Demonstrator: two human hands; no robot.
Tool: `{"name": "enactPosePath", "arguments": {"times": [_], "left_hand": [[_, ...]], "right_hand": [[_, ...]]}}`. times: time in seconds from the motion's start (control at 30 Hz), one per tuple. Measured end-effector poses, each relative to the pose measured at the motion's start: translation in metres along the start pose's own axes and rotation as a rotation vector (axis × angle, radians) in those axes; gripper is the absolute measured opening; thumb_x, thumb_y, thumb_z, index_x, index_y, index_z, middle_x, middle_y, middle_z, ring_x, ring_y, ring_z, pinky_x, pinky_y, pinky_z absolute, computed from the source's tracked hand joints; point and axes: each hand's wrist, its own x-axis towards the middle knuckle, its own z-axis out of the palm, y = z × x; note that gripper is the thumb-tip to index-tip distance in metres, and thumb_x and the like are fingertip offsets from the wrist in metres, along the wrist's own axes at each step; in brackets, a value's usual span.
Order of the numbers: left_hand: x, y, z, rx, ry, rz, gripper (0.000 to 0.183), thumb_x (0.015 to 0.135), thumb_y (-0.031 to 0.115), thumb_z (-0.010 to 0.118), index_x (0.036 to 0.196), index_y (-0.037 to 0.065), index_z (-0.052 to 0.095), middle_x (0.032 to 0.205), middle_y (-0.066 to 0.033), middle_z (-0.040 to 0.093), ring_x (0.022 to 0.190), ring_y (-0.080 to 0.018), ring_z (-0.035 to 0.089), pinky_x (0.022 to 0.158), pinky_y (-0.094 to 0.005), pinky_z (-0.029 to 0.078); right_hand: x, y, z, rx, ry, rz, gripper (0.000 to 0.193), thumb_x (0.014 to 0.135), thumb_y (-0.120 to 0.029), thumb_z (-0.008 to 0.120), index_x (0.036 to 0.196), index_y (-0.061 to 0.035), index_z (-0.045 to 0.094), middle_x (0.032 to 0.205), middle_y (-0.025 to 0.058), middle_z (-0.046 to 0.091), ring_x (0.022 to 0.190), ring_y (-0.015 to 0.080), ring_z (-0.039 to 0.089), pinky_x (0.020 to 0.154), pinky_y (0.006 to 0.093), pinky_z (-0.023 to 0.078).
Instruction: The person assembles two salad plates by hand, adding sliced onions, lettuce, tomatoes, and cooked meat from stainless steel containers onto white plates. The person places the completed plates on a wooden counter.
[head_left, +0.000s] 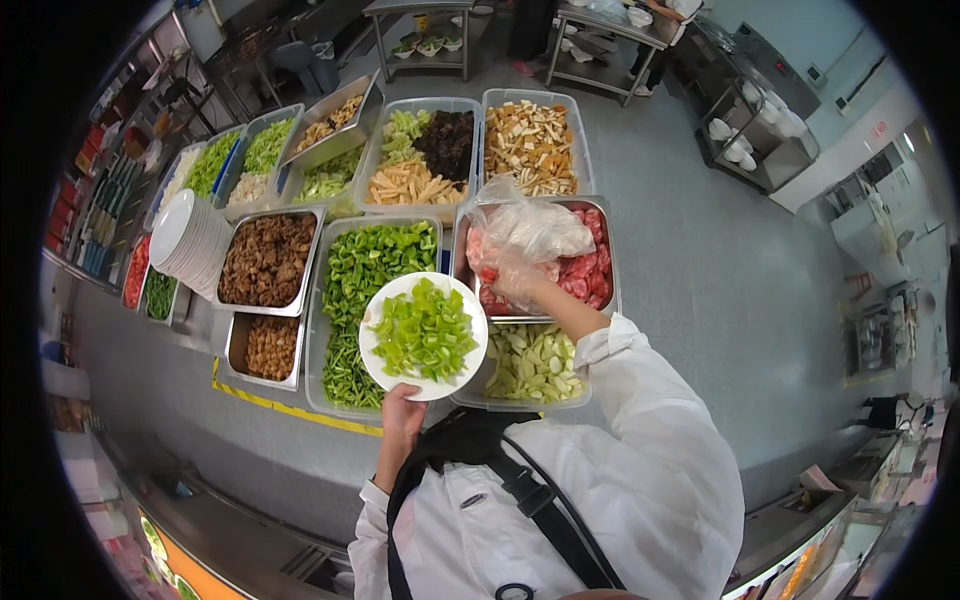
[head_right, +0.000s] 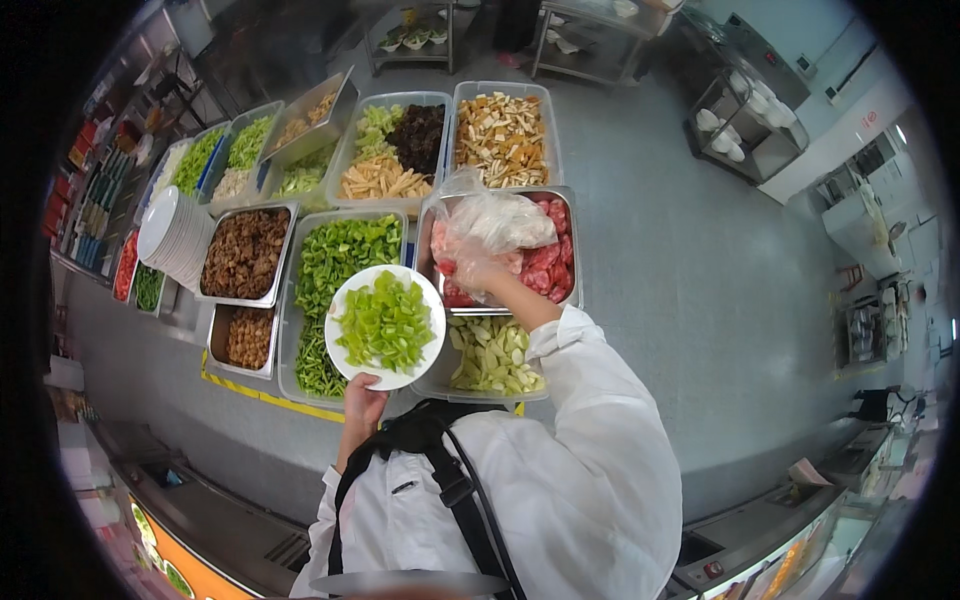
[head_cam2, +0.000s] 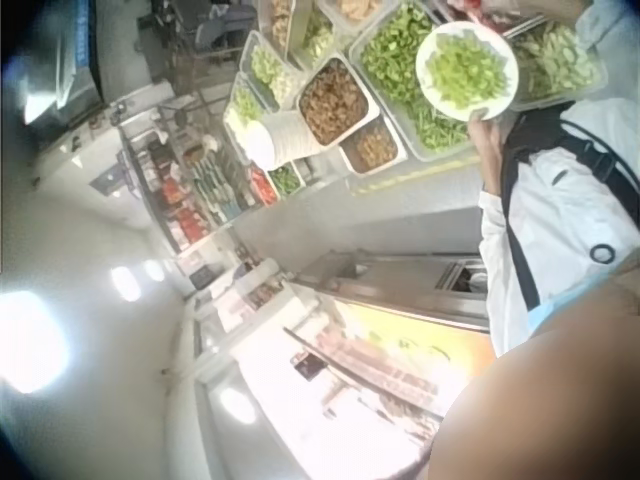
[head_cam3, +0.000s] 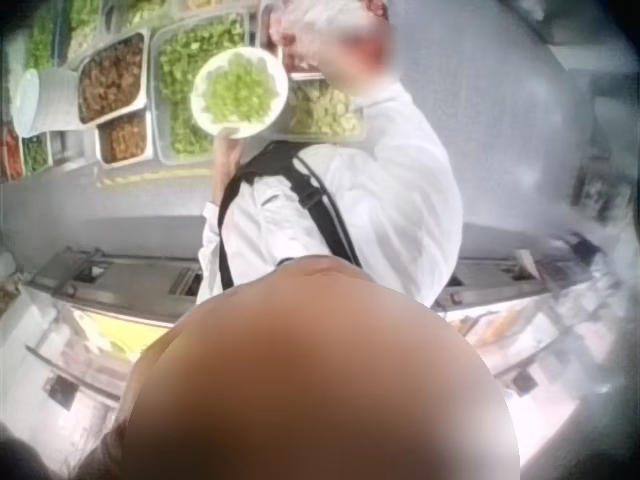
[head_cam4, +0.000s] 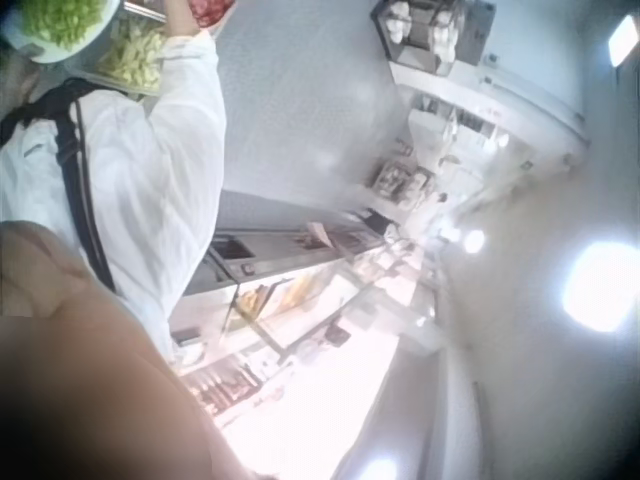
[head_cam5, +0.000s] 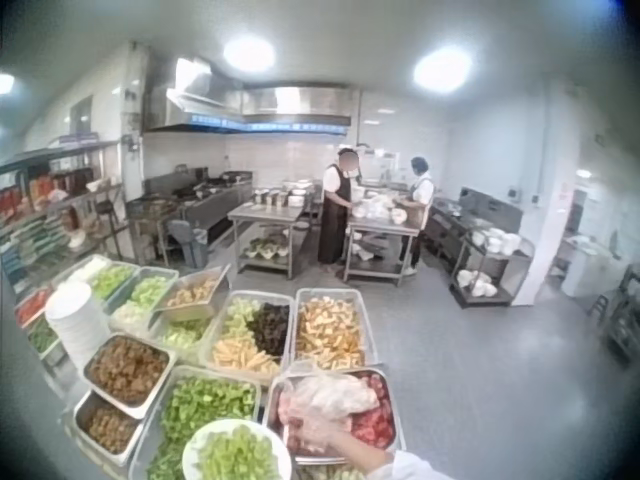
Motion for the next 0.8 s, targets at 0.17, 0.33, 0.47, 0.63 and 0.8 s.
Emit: {"name": "enactPosePath", "arguments": {"times": [0.17, 0.33, 0.47, 0.63, 0.8], "left_hand": [[-0.001, -0.001, 0.014, 0.021, -0.001, -0.021, 0.055, 0.063, -0.009, 0.048, 0.118, -0.001, 0.045, 0.111, -0.0119, 0.055, 0.103, -0.0286, 0.055, 0.092, -0.0408, 0.045], [0.009, -0.006, 0.024, 0.094, -0.054, -0.048, 0.059, 0.062, -0.008, 0.049, 0.12, 0.0, 0.045, 0.114, -0.0116, 0.055, 0.105, -0.0285, 0.053, 0.094, -0.0397, 0.044], [0.012, -0.011, 0.032, 0.107, -0.099, -0.042, 0.057, 0.061, -0.005, 0.052, 0.118, 0.003, 0.048, 0.111, -0.01, 0.057, 0.105, -0.0274, 0.055, 0.093, -0.0408, 0.045], [0.012, -0.015, 0.04, 0.102, -0.134, -0.076, 0.058, 0.062, -0.004, 0.052, 0.119, 0.003, 0.047, 0.114, -0.0106, 0.056, 0.107, -0.028, 0.054, 0.094, -0.042, 0.044], [0.01, -0.017, 0.039, 0.086, -0.136, -0.067, 0.059, 0.063, -0.005, 0.051, 0.121, 0.003, 0.046, 0.116, -0.0108, 0.056, 0.109, -0.0286, 0.053, 0.095, -0.0433, 0.043]], "right_hand": [[-0.005, -0.015, -0.021, 1.396, 0.117, 0.191, 0.026, 0.073, 0.009, 0.061, 0.094, -0.0057, 0.055, 0.077, 0.0015, 0.055, 0.068, 0.0116, 0.052, 0.065, 0.0258, 0.046], [-0.006, -0.044, -0.022, 0.923, 0.225, 0.067, 0.011, 0.076, -0.001, 0.062, 0.081, -0.0065, 0.054, 0.071, 0.0009, 0.053, 0.067, 0.0123, 0.052, 0.062, 0.0274, 0.043], [-0.028, -0.112, -0.053, 0.14, 0.19, 0.006, 0.017, 0.076, -0.017, 0.064, 0.084, -0.0046, 0.055, 0.08, 0.0121, 0.057, 0.074, 0.0259, 0.058, 0.065, 0.0357, 0.045], [-0.025, -0.103, -0.029, -0.059, 0.107, -0.017, 0.043, 0.071, -0.036, 0.068, 0.09, -0.0002, 0.055, 0.092, 0.0191, 0.058, 0.088, 0.0341, 0.057, 0.075, 0.0406, 0.045], [-0.03, -0.093, -0.022, 0.037, 0.107, -0.094, 0.059, 0.071, -0.04, 0.069, 0.114, -0.0043, 0.05, 0.104, 0.0199, 0.054, 0.096, 0.0358, 0.054, 0.082, 0.0422, 0.043]]}}
